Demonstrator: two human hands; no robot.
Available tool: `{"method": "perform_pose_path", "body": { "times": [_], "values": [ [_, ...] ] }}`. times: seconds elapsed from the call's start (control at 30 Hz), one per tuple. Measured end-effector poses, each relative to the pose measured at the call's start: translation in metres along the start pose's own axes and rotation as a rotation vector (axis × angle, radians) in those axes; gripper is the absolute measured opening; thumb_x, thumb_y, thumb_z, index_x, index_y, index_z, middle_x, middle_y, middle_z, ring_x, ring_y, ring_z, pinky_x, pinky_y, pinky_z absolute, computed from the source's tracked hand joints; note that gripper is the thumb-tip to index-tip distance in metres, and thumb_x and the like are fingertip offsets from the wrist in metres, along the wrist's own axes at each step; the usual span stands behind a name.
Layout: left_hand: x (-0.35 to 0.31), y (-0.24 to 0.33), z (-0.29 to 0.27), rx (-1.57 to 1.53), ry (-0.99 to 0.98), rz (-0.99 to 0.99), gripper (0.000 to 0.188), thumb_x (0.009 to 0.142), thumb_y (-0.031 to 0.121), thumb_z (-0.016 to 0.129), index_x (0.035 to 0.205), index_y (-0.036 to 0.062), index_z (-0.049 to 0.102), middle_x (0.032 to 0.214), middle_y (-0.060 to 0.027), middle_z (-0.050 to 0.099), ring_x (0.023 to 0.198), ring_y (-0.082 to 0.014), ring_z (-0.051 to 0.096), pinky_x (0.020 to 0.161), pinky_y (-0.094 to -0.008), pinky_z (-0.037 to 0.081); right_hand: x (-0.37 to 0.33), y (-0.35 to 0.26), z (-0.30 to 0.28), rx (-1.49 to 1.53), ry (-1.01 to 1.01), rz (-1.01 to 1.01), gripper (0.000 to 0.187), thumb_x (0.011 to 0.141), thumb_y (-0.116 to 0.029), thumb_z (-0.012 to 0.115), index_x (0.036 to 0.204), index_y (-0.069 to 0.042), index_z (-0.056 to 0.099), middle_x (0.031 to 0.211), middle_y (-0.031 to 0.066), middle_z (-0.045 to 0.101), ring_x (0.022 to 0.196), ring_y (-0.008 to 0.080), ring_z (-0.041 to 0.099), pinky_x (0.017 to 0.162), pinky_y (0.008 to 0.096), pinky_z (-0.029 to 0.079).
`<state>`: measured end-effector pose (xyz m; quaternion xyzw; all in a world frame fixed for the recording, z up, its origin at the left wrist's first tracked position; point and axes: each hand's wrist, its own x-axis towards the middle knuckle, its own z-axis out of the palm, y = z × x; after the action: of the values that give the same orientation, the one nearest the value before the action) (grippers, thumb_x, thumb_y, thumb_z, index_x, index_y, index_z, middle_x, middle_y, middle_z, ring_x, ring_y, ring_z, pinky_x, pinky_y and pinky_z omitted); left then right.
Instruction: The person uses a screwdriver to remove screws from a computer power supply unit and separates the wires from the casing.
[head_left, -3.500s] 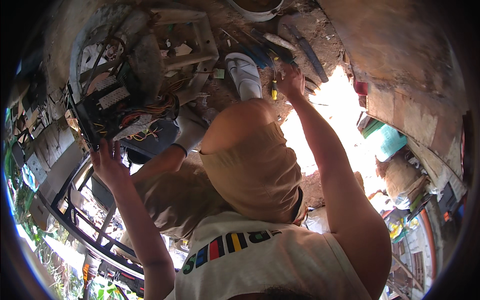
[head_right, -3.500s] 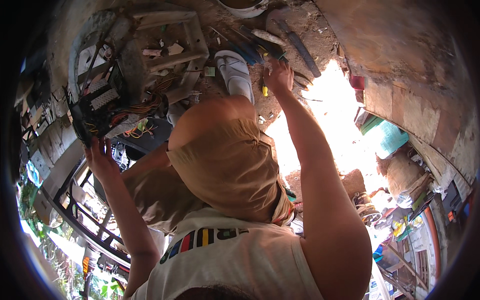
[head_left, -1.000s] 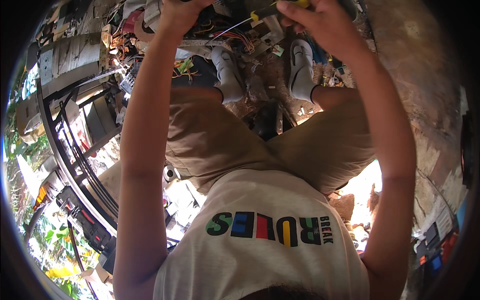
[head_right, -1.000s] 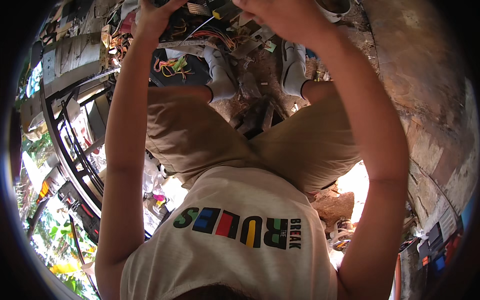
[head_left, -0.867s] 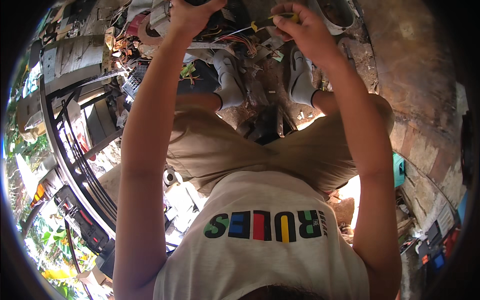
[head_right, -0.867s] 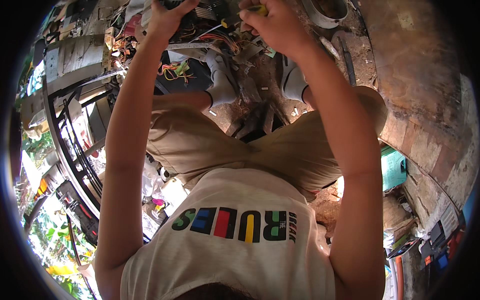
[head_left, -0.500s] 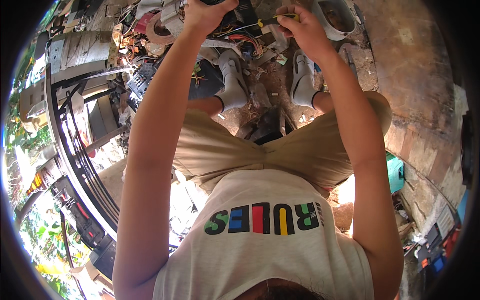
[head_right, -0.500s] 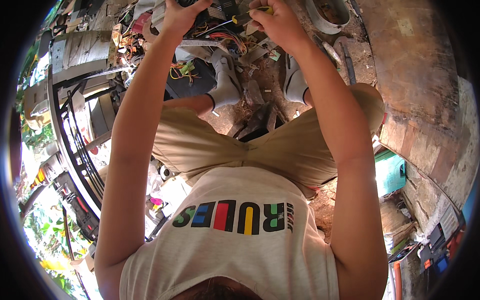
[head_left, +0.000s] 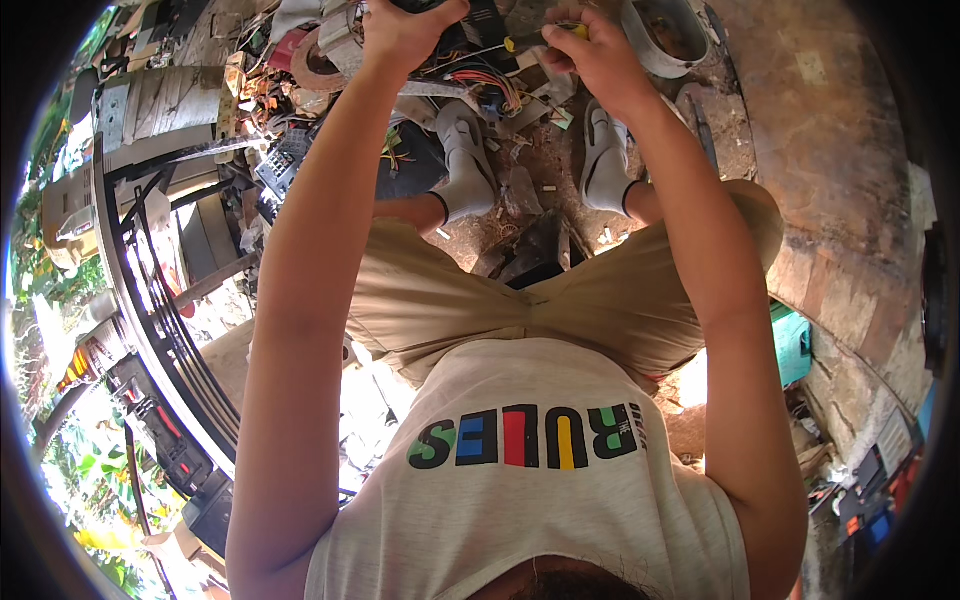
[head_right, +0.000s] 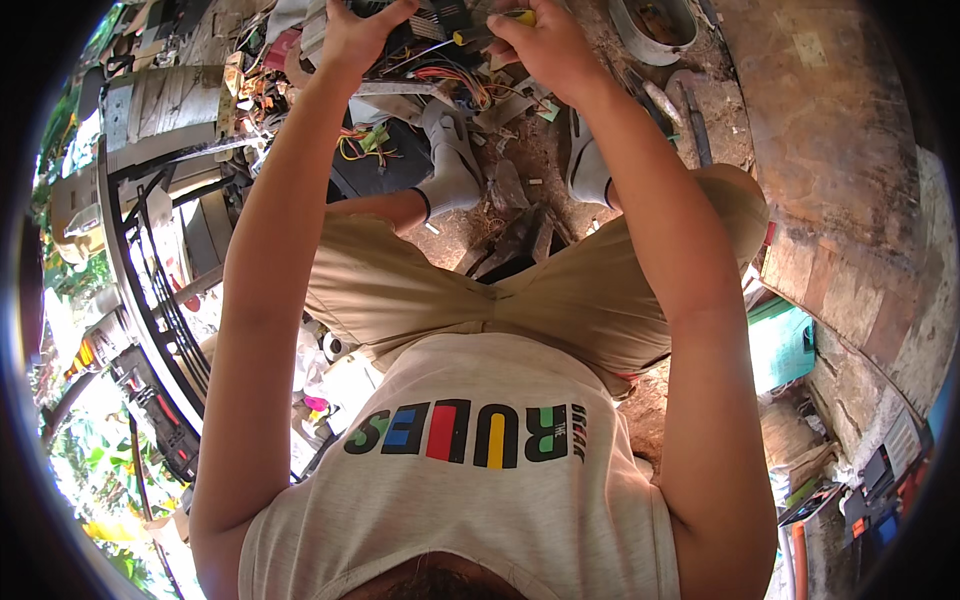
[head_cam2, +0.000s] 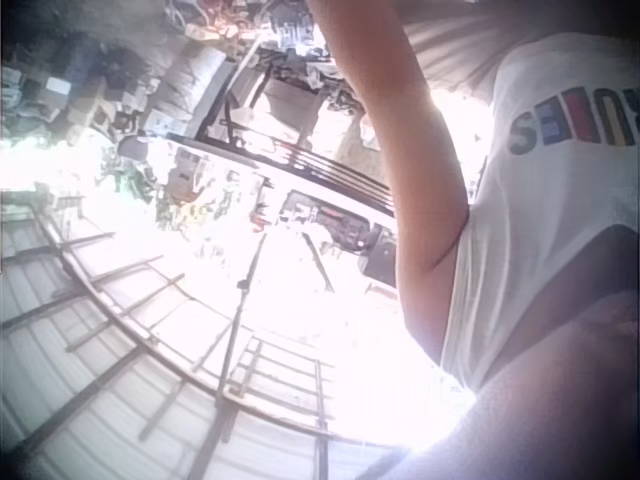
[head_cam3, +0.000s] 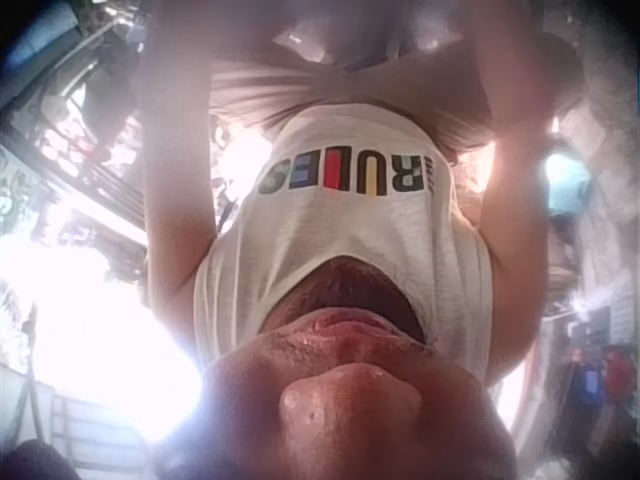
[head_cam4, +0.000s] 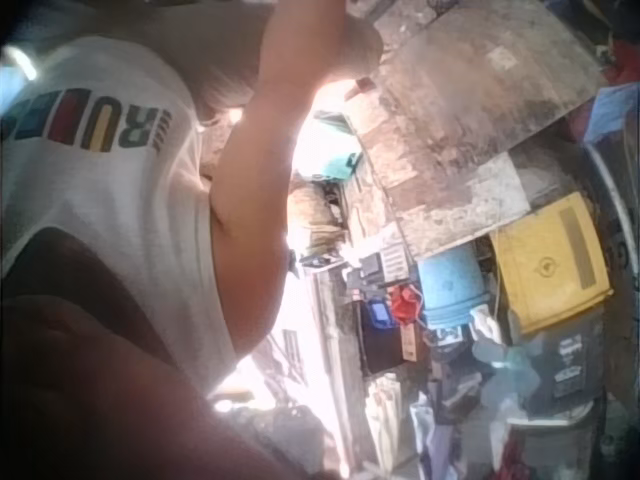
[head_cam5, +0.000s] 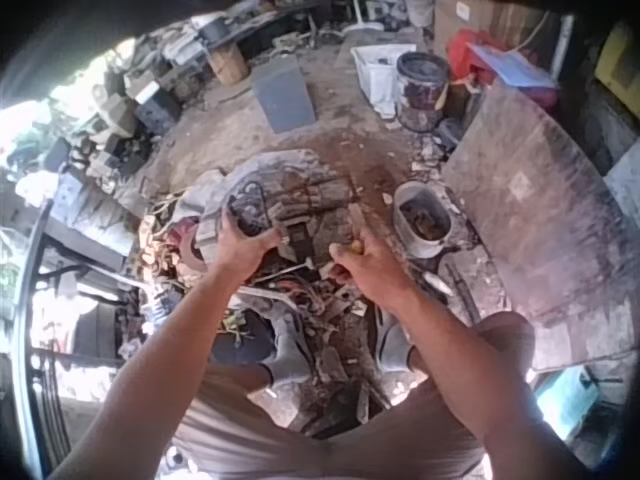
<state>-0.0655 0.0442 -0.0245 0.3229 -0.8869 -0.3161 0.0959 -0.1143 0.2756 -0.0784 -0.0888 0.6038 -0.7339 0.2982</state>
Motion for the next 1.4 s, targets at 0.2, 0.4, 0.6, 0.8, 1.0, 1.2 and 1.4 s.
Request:
{"method": "perform_pose_path", "body": {
  "times": [0.2,0.4,0.6,0.8,1.0,1.2,1.4],
  "values": [
    [0.0,0.0,-0.002,-0.032,0.009,0.013,0.123,0.061,0.043,0.087,0.15,-0.0097,0.021,0.144,-0.0309,0.044,0.135,-0.0385,0.045,0.112,-0.0404,0.037,0.006,-0.013,-0.002,-0.593,0.041,-0.076,0.029,0.1,-0.034,0.063,0.096,-0.005,0.061,0.074,0.0035,0.061,0.065,0.0117,0.059,0.059,0.029,0.046],
    [0.001,0.003,0.002,-0.159,-0.012,0.047,0.125,0.058,0.043,0.088,0.15,-0.0095,0.022,0.142,-0.0286,0.046,0.132,-0.0358,0.047,0.11,-0.0397,0.039,0.02,0.009,-0.011,-0.132,-0.049,0.011,0.025,0.101,-0.032,0.061,0.098,-0.007,0.06,0.071,0.0023,0.058,0.061,0.0106,0.054,0.054,0.0291,0.043],
    [0.002,-0.001,0.005,-0.176,0.026,0.066,0.125,0.057,0.042,0.089,0.15,-0.0095,0.023,0.141,-0.0279,0.048,0.131,-0.0352,0.048,0.109,-0.0395,0.039,0.012,-0.01,-0.011,-0.259,-0.168,-0.062,0.017,0.102,-0.023,0.059,0.107,-0.007,0.054,0.075,0.0013,0.055,0.06,0.0094,0.051,0.055,0.0289,0.044],
    [0.002,0.0,0.003,-0.308,-0.044,0.081,0.126,0.058,0.043,0.089,0.151,-0.0096,0.02,0.141,-0.0284,0.047,0.131,-0.036,0.048,0.109,-0.0398,0.039,0.023,0.006,-0.014,-0.238,-0.099,-0.085,0.024,0.103,-0.029,0.057,0.113,-0.008,0.051,0.081,0.0027,0.053,0.067,0.012,0.051,0.06,0.0309,0.044],
    [-0.001,0.0,0.0,-0.135,0.019,0.03,0.126,0.059,0.042,0.088,0.151,-0.0095,0.02,0.141,-0.0285,0.046,0.131,-0.0364,0.048,0.109,-0.0399,0.039,0.013,-0.009,-0.009,-0.481,-0.093,-0.219,0.022,0.102,-0.022,0.058,0.115,-0.007,0.051,0.082,0.0029,0.051,0.072,0.0133,0.05,0.065,0.0321,0.045],
    [0.0,0.003,0.004,-0.111,0.01,0.032,0.124,0.059,0.04,0.088,0.15,-0.0111,0.021,0.139,-0.0293,0.049,0.13,-0.0364,0.049,0.109,-0.0394,0.039,0.022,0.01,-0.012,-0.196,-0.121,-0.198,0.025,0.101,-0.024,0.058,0.117,-0.007,0.051,0.086,0.0032,0.055,0.074,0.0109,0.052,0.063,0.0283,0.043],
    [0.0,0.0,0.001,-0.17,0.008,0.073,0.122,0.06,0.041,0.086,0.149,-0.0122,0.021,0.138,-0.0306,0.05,0.129,-0.0376,0.051,0.109,-0.0388,0.04,0.027,-0.001,-0.019,-0.455,-0.185,-0.206,0.024,0.102,-0.025,0.055,0.116,-0.006,0.052,0.089,0.0027,0.057,0.074,0.011,0.054,0.061,0.029,0.043]
  ]
}}
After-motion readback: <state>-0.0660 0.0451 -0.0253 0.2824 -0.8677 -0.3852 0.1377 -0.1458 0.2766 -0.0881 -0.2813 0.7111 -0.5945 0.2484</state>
